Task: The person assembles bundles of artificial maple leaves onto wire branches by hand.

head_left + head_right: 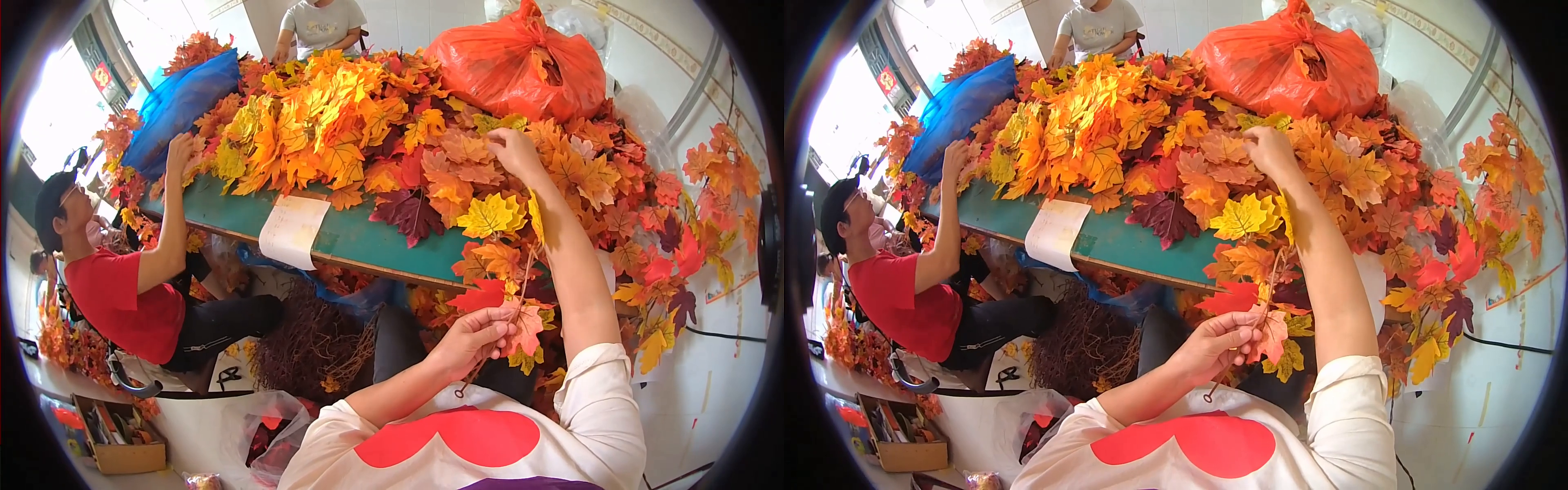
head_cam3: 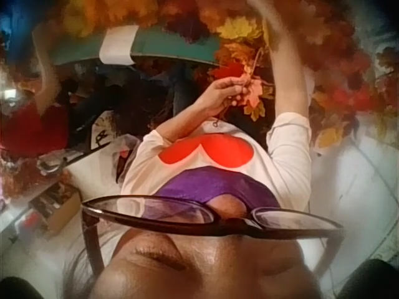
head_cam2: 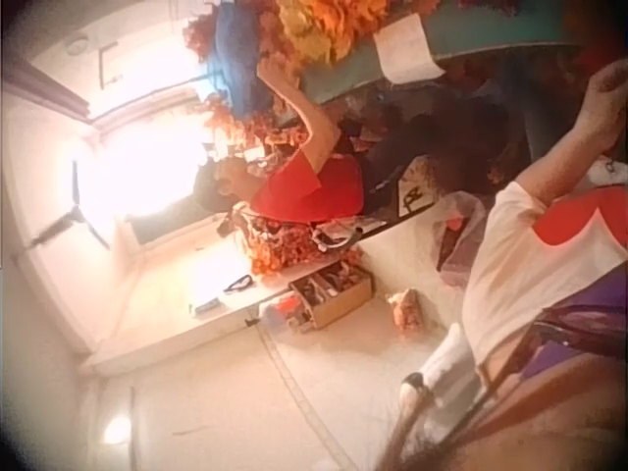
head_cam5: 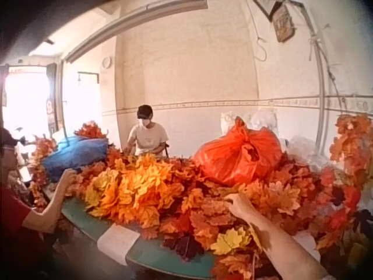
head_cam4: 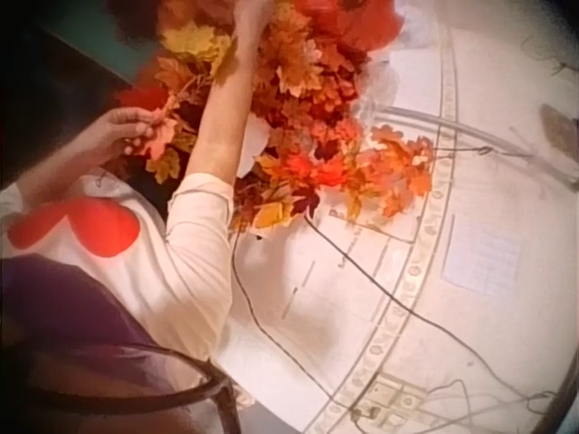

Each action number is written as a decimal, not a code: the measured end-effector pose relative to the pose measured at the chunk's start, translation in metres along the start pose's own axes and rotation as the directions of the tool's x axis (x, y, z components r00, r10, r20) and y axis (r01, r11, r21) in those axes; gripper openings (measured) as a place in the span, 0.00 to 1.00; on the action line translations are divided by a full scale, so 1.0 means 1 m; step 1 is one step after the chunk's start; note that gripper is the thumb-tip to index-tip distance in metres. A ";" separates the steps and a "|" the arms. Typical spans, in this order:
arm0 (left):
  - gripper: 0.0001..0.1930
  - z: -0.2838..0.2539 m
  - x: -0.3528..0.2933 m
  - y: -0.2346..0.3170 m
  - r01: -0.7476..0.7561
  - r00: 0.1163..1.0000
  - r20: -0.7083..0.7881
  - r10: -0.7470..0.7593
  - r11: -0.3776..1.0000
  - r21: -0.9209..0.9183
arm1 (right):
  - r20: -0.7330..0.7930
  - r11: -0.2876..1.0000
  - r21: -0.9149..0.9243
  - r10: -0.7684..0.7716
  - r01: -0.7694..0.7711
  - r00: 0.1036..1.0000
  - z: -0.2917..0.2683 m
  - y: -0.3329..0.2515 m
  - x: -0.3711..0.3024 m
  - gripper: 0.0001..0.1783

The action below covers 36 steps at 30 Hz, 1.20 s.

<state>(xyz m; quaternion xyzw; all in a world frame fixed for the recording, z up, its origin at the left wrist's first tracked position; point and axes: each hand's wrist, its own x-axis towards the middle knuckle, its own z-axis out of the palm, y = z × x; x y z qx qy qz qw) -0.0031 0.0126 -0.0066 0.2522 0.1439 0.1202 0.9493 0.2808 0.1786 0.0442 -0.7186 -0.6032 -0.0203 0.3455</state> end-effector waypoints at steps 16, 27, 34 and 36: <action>0.12 -0.001 0.000 -0.008 -0.006 1.000 0.006 0.006 1.000 0.014 | 0.028 0.953 0.224 0.201 -0.202 0.979 0.021 -0.010 0.011 0.07; 0.12 0.010 -0.005 -0.010 -0.008 1.000 0.020 0.008 1.000 0.022 | -0.166 0.670 0.735 0.028 0.105 0.986 -0.038 -0.032 -0.007 0.03; 0.11 0.024 0.004 0.004 -0.090 0.994 0.060 0.090 0.996 0.006 | -0.207 0.744 0.574 -0.272 0.342 0.940 -0.140 -0.060 -0.061 0.01; 0.12 0.021 0.009 0.002 -0.116 0.990 0.080 0.117 0.993 -0.019 | -0.292 0.830 0.354 -0.340 0.432 0.894 -0.168 -0.084 -0.092 0.00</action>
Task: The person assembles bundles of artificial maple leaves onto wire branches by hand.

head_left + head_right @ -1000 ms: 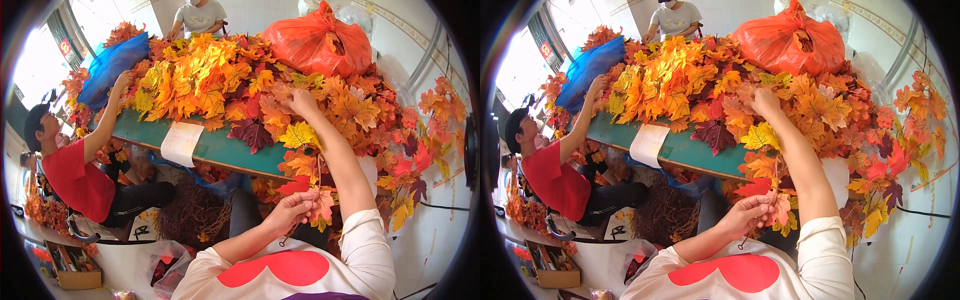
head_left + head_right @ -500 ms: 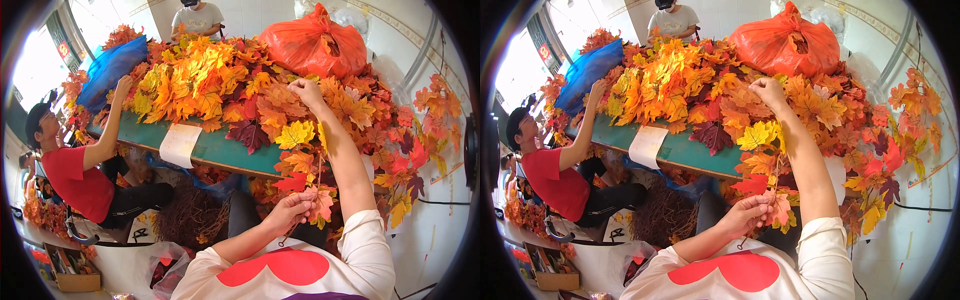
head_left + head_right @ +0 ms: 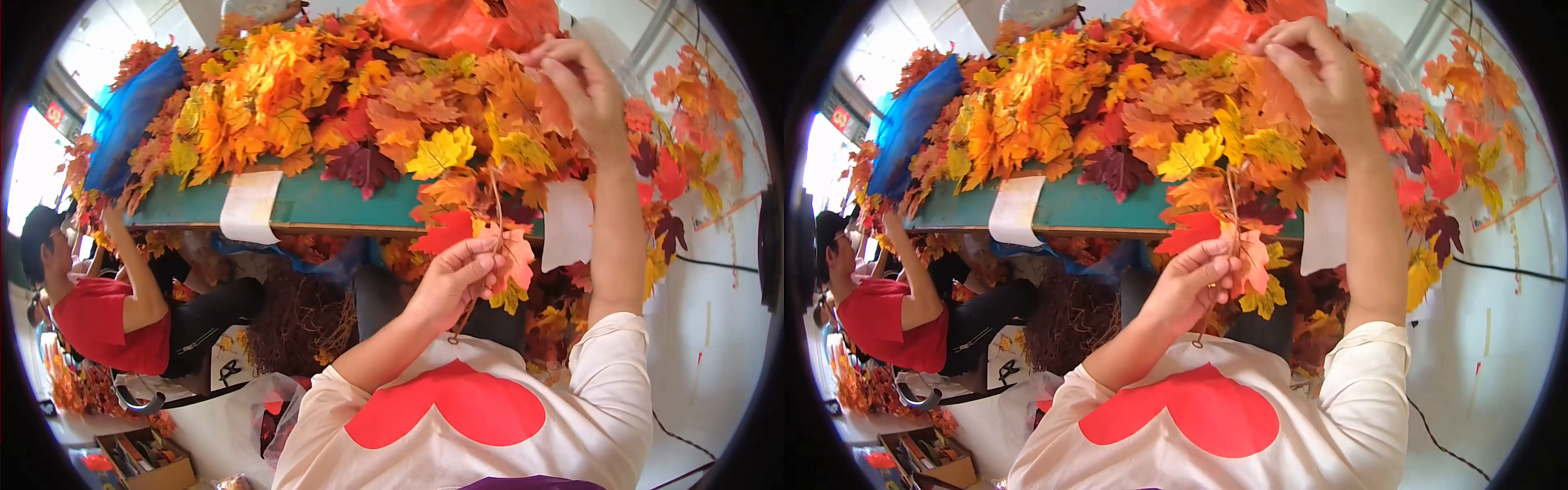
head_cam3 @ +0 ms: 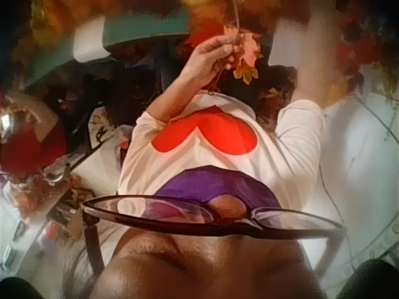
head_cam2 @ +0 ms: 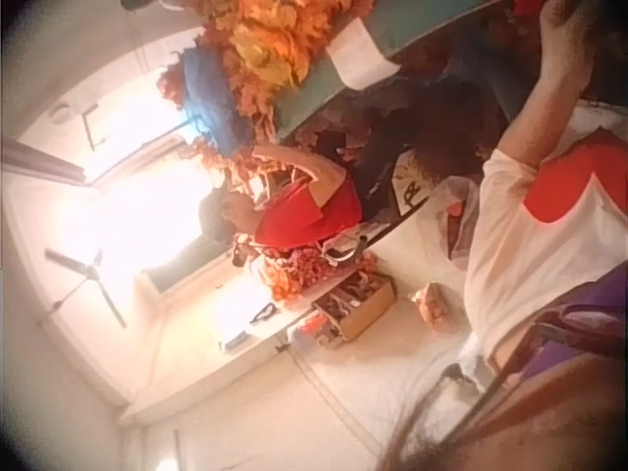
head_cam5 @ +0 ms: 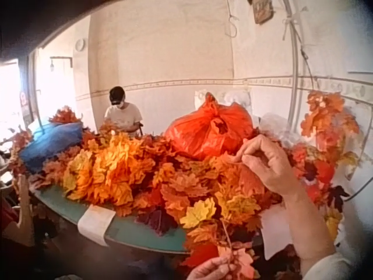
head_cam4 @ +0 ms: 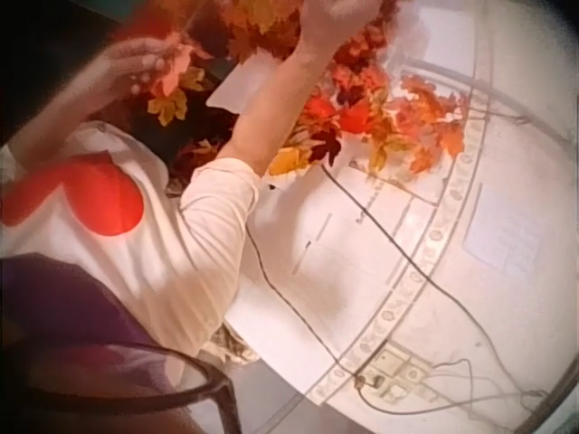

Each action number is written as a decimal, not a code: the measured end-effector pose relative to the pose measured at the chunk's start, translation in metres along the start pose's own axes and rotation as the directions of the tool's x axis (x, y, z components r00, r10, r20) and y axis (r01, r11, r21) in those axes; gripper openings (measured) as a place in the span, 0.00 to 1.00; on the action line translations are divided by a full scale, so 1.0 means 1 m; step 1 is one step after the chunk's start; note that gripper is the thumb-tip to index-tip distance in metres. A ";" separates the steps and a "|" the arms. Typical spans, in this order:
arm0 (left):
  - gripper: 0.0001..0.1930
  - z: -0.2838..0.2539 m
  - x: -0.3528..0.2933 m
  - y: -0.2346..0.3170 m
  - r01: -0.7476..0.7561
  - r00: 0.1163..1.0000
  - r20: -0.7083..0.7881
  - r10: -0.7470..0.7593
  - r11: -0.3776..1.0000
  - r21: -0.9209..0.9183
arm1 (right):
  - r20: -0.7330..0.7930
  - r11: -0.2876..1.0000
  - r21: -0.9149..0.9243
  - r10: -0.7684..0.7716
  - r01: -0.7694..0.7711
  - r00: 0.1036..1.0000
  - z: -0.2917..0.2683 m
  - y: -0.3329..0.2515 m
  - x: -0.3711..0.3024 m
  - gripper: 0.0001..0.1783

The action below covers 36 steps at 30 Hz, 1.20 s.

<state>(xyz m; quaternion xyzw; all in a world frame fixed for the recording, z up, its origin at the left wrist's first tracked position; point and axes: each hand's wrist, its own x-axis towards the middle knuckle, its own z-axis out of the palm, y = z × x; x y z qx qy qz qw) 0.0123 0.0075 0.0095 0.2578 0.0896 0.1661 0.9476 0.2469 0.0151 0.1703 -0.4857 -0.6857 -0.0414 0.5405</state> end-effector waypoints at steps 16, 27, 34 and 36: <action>0.12 0.024 0.031 -0.035 0.048 0.998 -0.046 -0.053 0.995 -0.092 | 0.083 0.884 -0.177 0.451 -0.432 0.889 0.021 -0.088 -0.166 0.06; 0.13 0.019 0.039 -0.037 0.084 0.996 0.026 -0.082 0.989 -0.118 | 0.007 0.914 -0.126 0.389 -0.386 0.921 0.030 -0.083 -0.181 0.07; 0.08 0.013 0.041 -0.044 -0.006 0.999 0.051 0.010 0.997 -0.074 | -0.040 0.913 -0.101 0.393 -0.395 0.919 0.027 -0.090 -0.184 0.06; 0.07 0.013 0.039 -0.045 -0.091 0.992 0.082 0.091 0.996 -0.006 | -0.052 0.911 -0.148 0.381 -0.385 0.923 0.026 -0.094 -0.182 0.06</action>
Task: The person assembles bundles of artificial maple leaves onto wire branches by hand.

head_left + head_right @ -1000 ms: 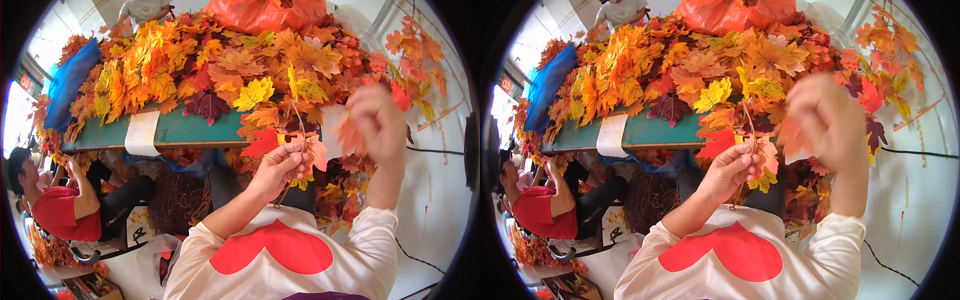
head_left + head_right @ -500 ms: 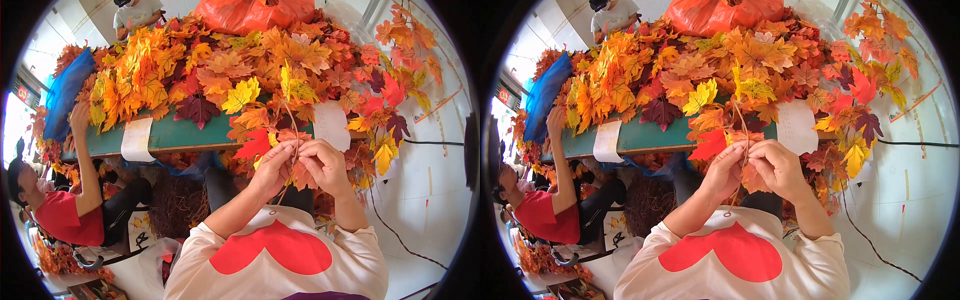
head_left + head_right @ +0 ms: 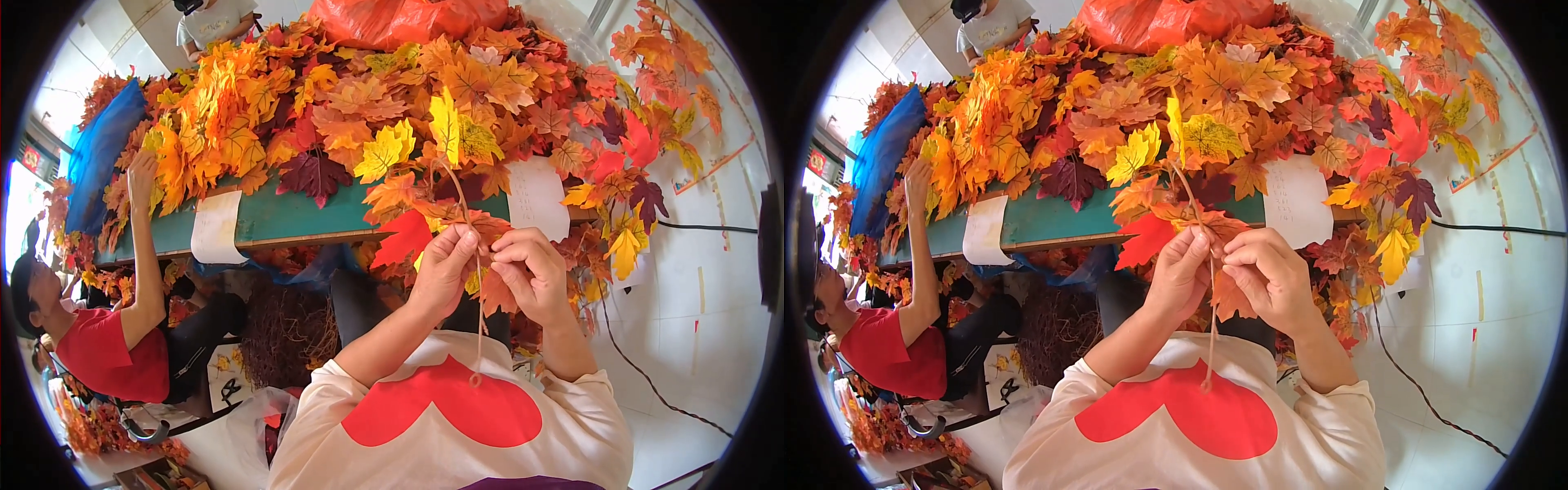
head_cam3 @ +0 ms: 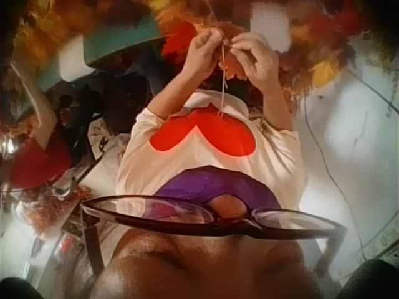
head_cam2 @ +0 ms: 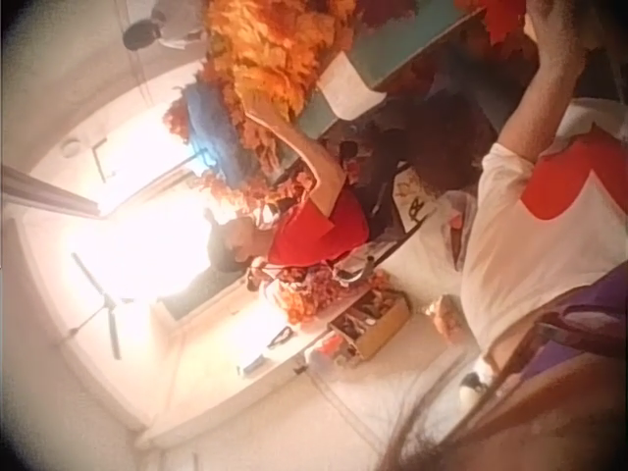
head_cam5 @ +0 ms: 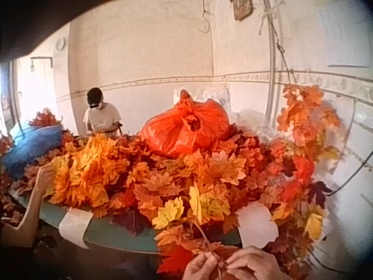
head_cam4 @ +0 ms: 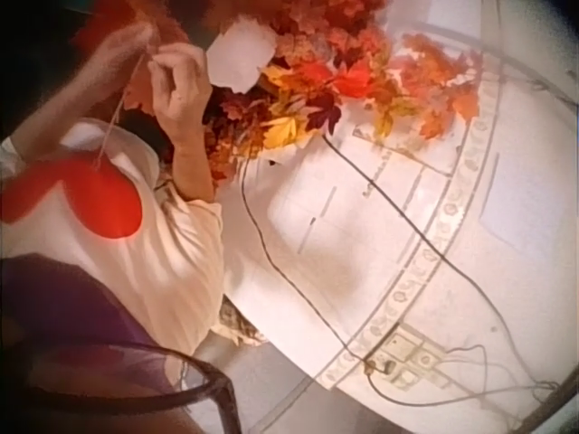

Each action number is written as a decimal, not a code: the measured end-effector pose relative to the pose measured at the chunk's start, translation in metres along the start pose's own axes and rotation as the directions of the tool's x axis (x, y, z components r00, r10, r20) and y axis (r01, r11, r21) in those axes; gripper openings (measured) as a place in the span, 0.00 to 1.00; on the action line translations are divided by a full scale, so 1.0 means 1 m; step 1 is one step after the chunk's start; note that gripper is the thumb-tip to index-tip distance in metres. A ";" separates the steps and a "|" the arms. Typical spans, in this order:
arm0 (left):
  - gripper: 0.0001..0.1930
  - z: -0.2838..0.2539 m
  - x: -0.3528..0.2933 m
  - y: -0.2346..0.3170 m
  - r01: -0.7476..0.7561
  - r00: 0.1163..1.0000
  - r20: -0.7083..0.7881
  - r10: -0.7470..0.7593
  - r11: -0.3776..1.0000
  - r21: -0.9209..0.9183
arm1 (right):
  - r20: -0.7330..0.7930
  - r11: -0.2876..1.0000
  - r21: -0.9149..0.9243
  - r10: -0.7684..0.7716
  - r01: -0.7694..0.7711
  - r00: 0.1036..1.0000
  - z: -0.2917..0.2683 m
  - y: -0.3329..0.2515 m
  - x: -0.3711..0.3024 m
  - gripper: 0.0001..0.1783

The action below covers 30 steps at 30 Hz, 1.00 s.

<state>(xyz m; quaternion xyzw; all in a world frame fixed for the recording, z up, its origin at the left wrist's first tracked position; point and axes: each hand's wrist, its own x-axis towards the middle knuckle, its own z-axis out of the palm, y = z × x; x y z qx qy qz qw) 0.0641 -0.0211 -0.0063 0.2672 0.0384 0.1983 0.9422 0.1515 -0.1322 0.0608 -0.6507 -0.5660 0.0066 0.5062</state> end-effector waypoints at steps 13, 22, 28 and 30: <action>0.04 0.016 -0.013 -0.004 -0.246 0.943 -0.139 0.303 0.914 0.322 | -0.019 0.995 -0.098 -0.029 0.027 0.999 0.004 0.001 -0.012 0.07; 0.05 0.014 -0.014 -0.005 -0.249 0.944 -0.111 0.311 0.891 0.381 | -0.007 0.992 -0.123 -0.033 0.032 0.999 0.004 0.001 -0.012 0.07; 0.06 0.013 -0.013 -0.006 -0.241 0.942 -0.118 0.314 0.878 0.414 | -0.115 0.990 -0.138 -0.023 0.007 0.993 0.012 -0.001 -0.013 0.09; 0.06 0.014 -0.013 -0.007 -0.235 0.943 -0.117 0.311 0.874 0.425 | -0.129 0.983 -0.174 -0.085 0.062 0.988 0.014 0.002 -0.012 0.09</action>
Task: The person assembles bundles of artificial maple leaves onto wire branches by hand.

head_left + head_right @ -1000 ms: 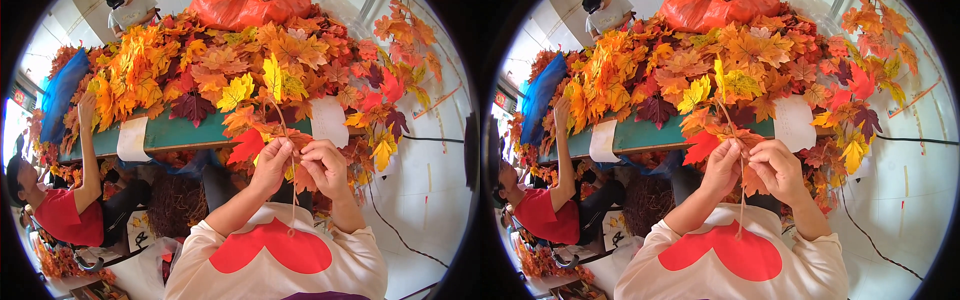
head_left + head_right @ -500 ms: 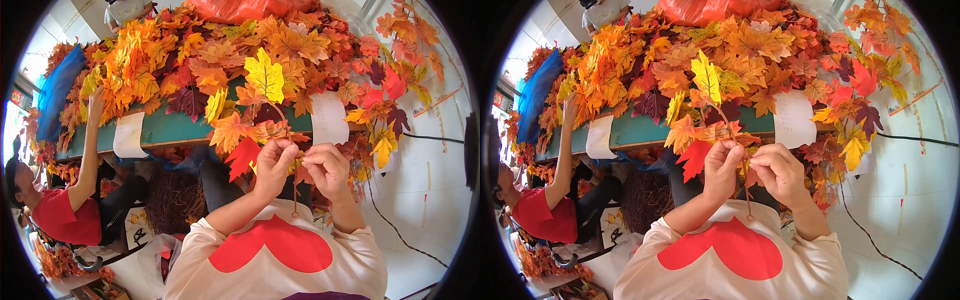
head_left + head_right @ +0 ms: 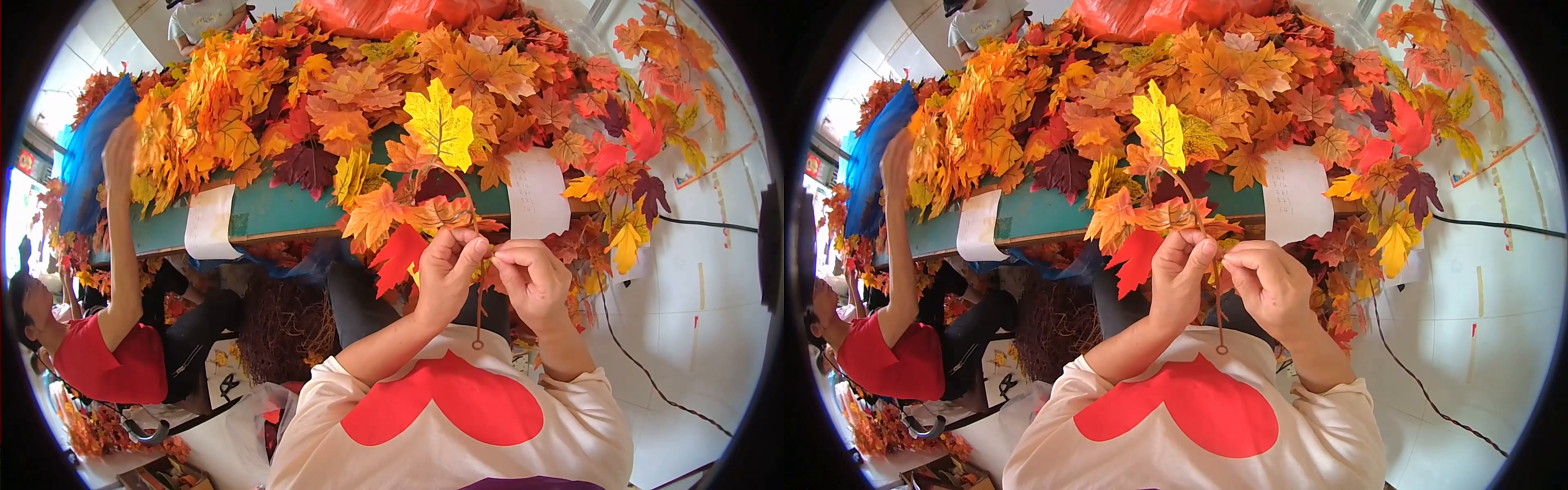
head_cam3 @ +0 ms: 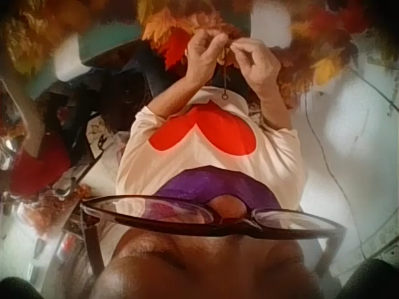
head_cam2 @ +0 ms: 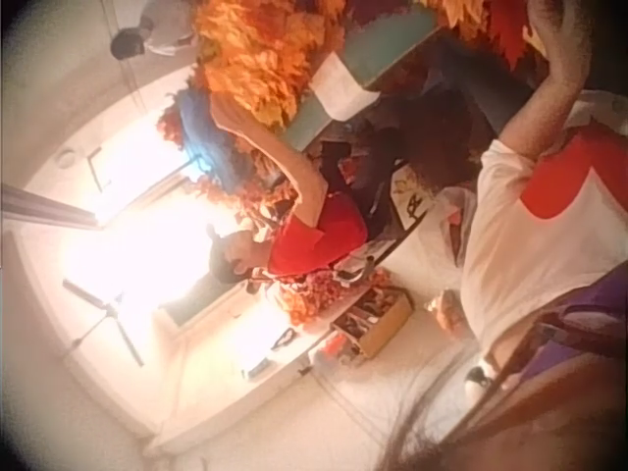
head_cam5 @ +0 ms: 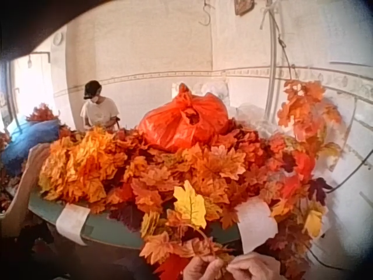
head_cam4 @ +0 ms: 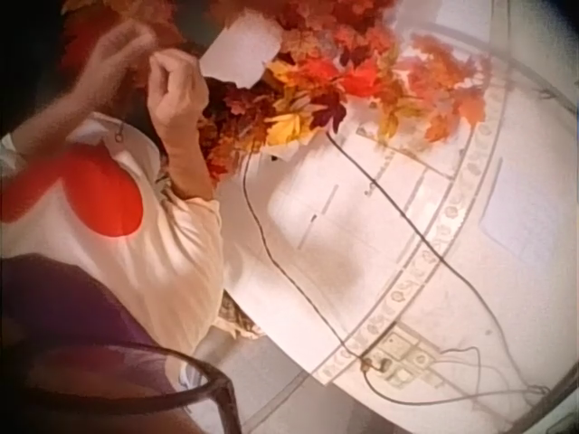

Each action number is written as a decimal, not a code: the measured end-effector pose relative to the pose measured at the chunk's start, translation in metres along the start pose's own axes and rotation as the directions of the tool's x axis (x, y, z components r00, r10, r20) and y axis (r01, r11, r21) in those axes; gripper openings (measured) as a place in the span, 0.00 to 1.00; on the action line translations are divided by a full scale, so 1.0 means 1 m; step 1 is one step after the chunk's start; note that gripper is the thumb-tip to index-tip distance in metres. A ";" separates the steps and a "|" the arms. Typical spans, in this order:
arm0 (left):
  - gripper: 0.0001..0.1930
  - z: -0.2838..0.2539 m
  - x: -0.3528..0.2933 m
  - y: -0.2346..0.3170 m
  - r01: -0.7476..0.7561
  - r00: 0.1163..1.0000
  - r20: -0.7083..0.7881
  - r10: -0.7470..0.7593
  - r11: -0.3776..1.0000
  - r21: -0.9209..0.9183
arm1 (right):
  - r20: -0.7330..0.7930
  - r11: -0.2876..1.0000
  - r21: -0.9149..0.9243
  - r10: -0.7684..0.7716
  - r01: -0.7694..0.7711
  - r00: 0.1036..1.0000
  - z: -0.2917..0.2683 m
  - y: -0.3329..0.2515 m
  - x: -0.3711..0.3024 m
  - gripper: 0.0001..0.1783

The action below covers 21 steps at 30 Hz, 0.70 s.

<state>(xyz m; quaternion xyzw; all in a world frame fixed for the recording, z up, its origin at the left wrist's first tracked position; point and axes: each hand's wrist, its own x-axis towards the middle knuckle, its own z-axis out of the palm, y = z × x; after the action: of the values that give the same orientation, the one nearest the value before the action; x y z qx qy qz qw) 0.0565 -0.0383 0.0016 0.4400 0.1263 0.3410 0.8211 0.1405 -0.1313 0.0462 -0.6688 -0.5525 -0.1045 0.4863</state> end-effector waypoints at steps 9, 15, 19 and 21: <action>0.05 0.003 -0.002 -0.001 0.034 0.999 -0.018 -0.034 0.999 -0.019 | -0.075 0.997 -0.067 0.027 -0.032 0.997 0.012 -0.004 -0.009 0.12; 0.04 0.008 -0.003 -0.002 0.031 0.998 -0.052 -0.040 0.984 -0.174 | -0.173 0.993 -0.003 0.116 -0.118 0.978 0.019 -0.011 -0.009 0.10; 0.03 0.013 -0.007 -0.005 0.052 0.993 -0.089 -0.081 0.955 -0.293 | -0.190 0.993 0.005 0.114 -0.115 0.975 0.020 -0.009 -0.012 0.10; 0.03 0.015 -0.009 -0.007 0.039 0.989 -0.123 -0.084 0.944 -0.327 | -0.183 0.995 -0.040 0.080 -0.089 0.980 0.018 -0.011 -0.009 0.10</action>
<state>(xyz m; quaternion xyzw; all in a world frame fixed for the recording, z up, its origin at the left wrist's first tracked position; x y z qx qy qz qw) 0.0608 -0.0561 0.0043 0.2710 0.1375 0.3603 0.8819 0.1206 -0.1238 0.0373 -0.6908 -0.4743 -0.1573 0.5226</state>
